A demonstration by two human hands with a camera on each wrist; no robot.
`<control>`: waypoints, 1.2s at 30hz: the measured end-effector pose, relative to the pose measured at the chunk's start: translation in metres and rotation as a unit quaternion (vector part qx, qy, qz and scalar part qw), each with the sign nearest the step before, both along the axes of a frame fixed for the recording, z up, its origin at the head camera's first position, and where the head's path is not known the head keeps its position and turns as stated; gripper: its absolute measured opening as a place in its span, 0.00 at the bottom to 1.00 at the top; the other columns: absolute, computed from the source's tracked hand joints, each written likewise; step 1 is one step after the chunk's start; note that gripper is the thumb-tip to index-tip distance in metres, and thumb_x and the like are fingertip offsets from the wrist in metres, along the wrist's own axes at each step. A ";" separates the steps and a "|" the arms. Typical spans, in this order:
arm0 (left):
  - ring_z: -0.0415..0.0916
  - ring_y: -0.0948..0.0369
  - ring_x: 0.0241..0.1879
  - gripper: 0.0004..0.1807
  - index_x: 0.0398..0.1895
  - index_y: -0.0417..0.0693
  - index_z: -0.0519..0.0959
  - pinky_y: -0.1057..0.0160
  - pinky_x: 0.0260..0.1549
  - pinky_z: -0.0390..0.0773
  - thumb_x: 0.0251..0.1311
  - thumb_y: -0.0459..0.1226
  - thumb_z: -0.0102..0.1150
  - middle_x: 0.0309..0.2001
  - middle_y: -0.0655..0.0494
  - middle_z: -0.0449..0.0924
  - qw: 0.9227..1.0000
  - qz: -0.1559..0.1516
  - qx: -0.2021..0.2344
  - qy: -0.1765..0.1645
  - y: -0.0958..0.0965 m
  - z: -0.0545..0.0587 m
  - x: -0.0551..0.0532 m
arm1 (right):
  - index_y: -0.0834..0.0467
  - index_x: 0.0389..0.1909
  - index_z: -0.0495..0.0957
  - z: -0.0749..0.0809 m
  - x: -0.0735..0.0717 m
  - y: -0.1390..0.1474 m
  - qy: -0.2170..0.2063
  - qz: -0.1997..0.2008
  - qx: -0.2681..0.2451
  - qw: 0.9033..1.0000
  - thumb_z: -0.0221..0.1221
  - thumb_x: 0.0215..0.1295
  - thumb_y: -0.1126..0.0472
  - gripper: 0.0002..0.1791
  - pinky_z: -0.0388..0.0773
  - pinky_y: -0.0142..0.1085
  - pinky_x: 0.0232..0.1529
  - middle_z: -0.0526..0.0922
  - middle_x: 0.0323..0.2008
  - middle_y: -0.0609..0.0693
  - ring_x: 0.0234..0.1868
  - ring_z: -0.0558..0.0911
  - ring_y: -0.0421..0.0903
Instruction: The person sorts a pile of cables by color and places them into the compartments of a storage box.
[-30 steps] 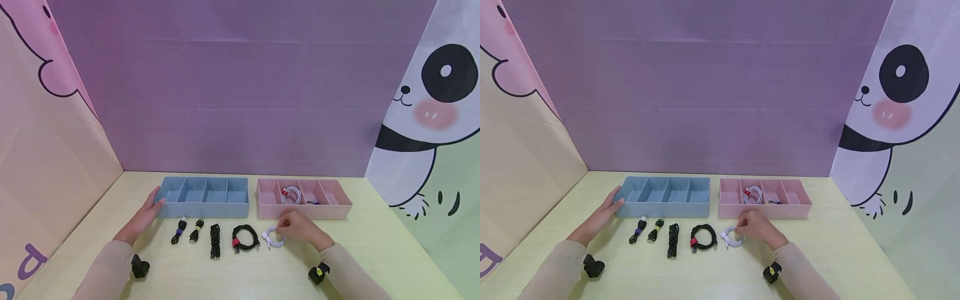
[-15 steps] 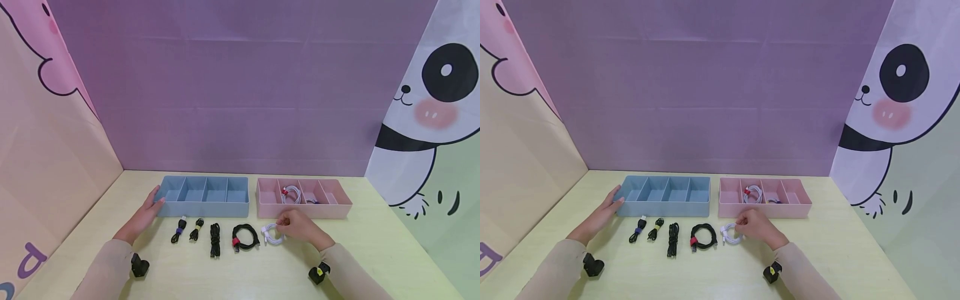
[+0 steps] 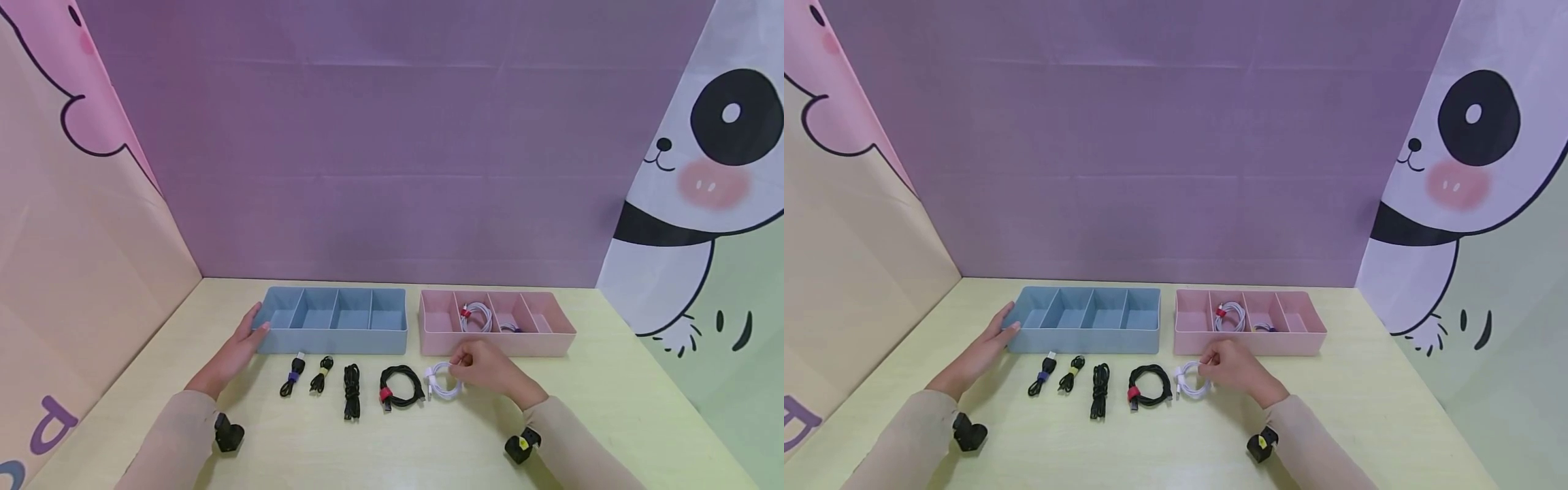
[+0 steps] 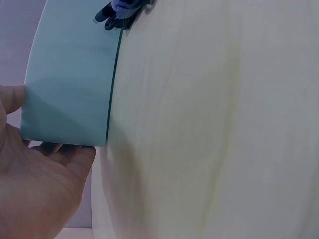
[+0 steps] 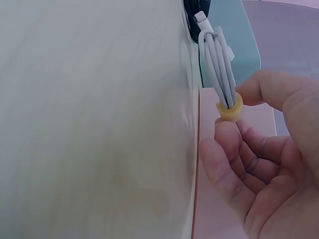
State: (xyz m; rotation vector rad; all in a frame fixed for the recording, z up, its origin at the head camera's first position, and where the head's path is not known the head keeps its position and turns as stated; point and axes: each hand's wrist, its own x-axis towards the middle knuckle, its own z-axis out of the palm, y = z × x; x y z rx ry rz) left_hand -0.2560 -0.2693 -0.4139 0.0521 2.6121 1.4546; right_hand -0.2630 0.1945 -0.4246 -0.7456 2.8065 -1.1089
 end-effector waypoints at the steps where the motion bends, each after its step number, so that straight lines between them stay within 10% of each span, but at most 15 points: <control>1: 0.20 0.34 0.74 0.46 0.79 0.54 0.23 0.23 0.63 0.33 0.75 0.62 0.32 0.78 0.38 0.18 1.000 0.000 0.001 0.000 0.000 0.000 0.000 | 0.58 0.31 0.83 0.001 0.000 0.000 0.002 0.001 -0.001 1.000 0.66 0.57 0.66 0.02 0.74 0.30 0.27 0.78 0.31 0.45 0.27 0.74 0.39; 36: 0.20 0.33 0.74 0.46 0.79 0.53 0.22 0.23 0.62 0.33 0.76 0.60 0.33 0.78 0.37 0.19 1.000 -0.007 0.007 0.018 -0.002 -0.004 -0.002 | 0.56 0.32 0.83 0.016 0.005 0.001 0.013 -0.028 -0.037 0.999 0.65 0.64 0.61 0.02 0.75 0.31 0.30 0.79 0.26 0.42 0.29 0.77 0.41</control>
